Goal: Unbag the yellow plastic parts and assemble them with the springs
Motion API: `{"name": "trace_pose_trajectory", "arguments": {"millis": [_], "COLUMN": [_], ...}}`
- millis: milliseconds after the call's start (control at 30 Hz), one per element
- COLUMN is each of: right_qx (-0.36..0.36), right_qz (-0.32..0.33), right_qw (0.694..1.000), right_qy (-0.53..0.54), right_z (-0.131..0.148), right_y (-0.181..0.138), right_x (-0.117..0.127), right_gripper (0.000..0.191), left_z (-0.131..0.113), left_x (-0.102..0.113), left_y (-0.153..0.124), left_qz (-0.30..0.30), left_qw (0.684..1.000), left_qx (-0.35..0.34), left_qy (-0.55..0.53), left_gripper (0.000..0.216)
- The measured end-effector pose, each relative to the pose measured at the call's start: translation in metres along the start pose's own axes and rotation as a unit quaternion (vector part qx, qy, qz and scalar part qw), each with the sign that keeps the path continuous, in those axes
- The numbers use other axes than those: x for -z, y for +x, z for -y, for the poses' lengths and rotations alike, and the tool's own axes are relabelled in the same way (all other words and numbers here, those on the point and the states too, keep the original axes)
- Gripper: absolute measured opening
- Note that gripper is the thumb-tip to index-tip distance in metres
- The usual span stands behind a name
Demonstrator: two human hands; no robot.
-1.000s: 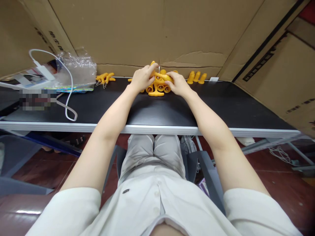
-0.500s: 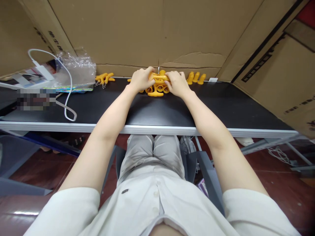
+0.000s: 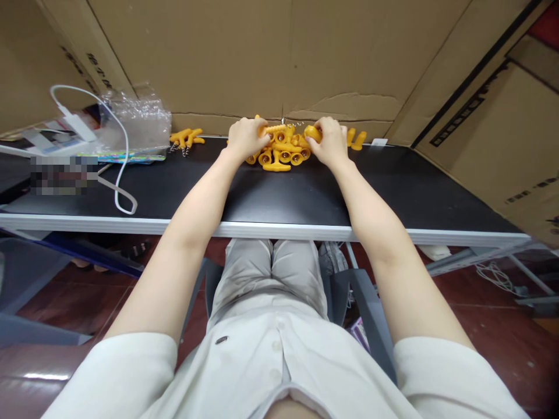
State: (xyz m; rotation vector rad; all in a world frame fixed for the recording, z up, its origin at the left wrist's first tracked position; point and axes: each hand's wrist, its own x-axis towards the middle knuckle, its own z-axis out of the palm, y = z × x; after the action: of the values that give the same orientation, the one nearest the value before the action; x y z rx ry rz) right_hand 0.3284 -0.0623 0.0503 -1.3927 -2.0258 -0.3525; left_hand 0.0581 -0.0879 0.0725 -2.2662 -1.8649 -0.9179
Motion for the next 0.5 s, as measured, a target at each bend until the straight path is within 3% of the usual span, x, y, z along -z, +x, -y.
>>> {"name": "trace_pose_trajectory", "arguments": {"millis": [200, 367, 500], "right_qx": [-0.171, -0.326, -0.403], "right_qz": [-0.054, -0.007, 0.025], "right_qw": [0.984, 0.945, 0.914], "right_qy": [0.009, 0.015, 0.039], "right_z": [-0.038, -0.052, -0.056], "right_y": [0.003, -0.011, -0.02], "right_x": [0.01, 0.024, 0.025], "right_gripper": [0.045, 0.035, 0.042], "left_z": [0.028, 0.055, 0.069], "left_x": [0.001, 0.001, 0.002], "left_y": [0.008, 0.006, -0.001], "left_qz": [-0.046, -0.084, -0.109], "left_qw": [0.995, 0.983, 0.967], "left_qx": [0.074, 0.143, 0.205], "left_qy": [-0.048, -0.073, -0.103], "left_gripper": [0.056, 0.054, 0.051]}}
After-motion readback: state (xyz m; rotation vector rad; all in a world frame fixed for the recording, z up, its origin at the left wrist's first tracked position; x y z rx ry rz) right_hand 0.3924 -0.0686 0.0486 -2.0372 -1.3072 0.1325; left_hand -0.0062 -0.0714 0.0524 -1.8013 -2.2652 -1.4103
